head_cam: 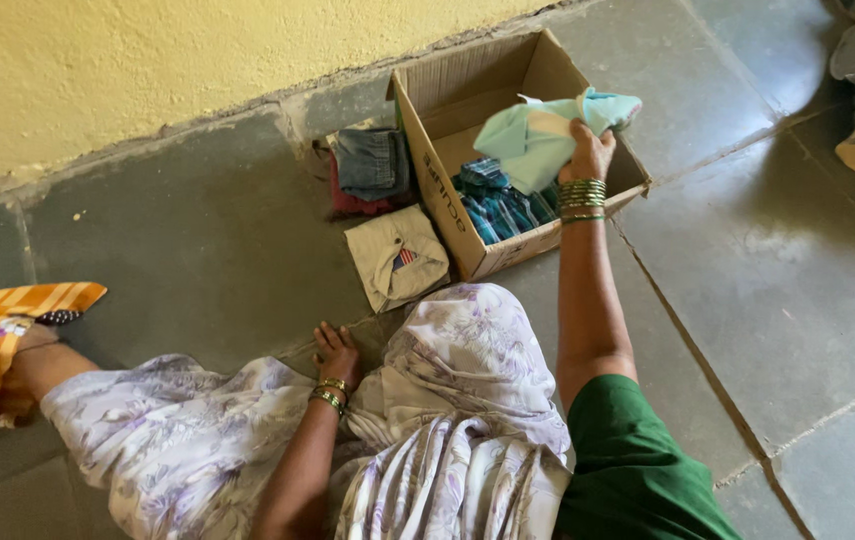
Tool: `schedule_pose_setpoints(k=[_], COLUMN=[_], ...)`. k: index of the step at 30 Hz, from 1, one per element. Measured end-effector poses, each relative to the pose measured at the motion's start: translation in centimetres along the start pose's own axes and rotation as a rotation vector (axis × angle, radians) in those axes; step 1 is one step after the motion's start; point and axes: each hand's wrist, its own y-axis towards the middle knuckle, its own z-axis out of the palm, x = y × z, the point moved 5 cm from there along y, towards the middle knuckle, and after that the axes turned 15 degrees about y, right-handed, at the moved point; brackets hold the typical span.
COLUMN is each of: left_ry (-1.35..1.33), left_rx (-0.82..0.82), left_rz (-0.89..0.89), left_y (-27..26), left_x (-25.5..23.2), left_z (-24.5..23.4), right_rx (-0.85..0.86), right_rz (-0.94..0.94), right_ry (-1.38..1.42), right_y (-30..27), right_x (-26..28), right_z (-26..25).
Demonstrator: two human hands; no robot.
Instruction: The person sits on the floor and folds a green plaid shirt, then a pair of dark trousers, placing each folded item into a cardboard box. The person also moves other folded garments into the box.
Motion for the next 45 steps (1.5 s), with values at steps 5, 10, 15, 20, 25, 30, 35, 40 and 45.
schedule_pose_setpoints(k=[5, 10, 15, 20, 25, 30, 35, 40, 45], left_ry=[-0.023, -0.033, -0.045, -0.054, -0.053, 0.006, -0.008, -0.037, -0.395], left_rx=[0.002, 0.024, 0.058, 0.065, 0.01, -0.077, -0.006, -0.227, -0.373], left_rz=[-0.013, -0.007, -0.014, 0.005, -0.003, -0.021, -0.006, 0.001, -0.13], left_y=[0.0, 0.1, -0.1, 0.2, 0.1, 0.7, 0.4, -3.0, -7.4], left_x=[0.0, 0.1, 0.1, 0.0, 0.0, -0.5, -0.4, 1.2, 6.4], left_z=[0.0, -0.4, 0.0, -0.2, 0.7, 0.3, -0.2, -3.8, -4.9], right_rx=[-0.005, 0.036, 0.247, 0.687, 0.97, 0.807, 0.855, 1.08, 1.094], right_rz=[0.076, -0.402, -0.077, -0.141, 0.352, -0.406, -0.378, -0.114, -0.186], right_ry=[-0.004, -0.671, -1.318, -2.146, -1.99, -1.682, -1.188, -1.182, -1.24], right_y=[-0.6, -3.7, -6.2, -7.6, -8.5, -11.6, -18.2, -22.8, -22.4], right_x=[-5.1, -4.2, -3.1, -2.4, -4.8, -2.9, -6.4, -15.7, -23.2], right_z=[-1.6, -2.8, -3.8, -2.1, -2.5, 4.3, 10.7, 10.1, 7.6])
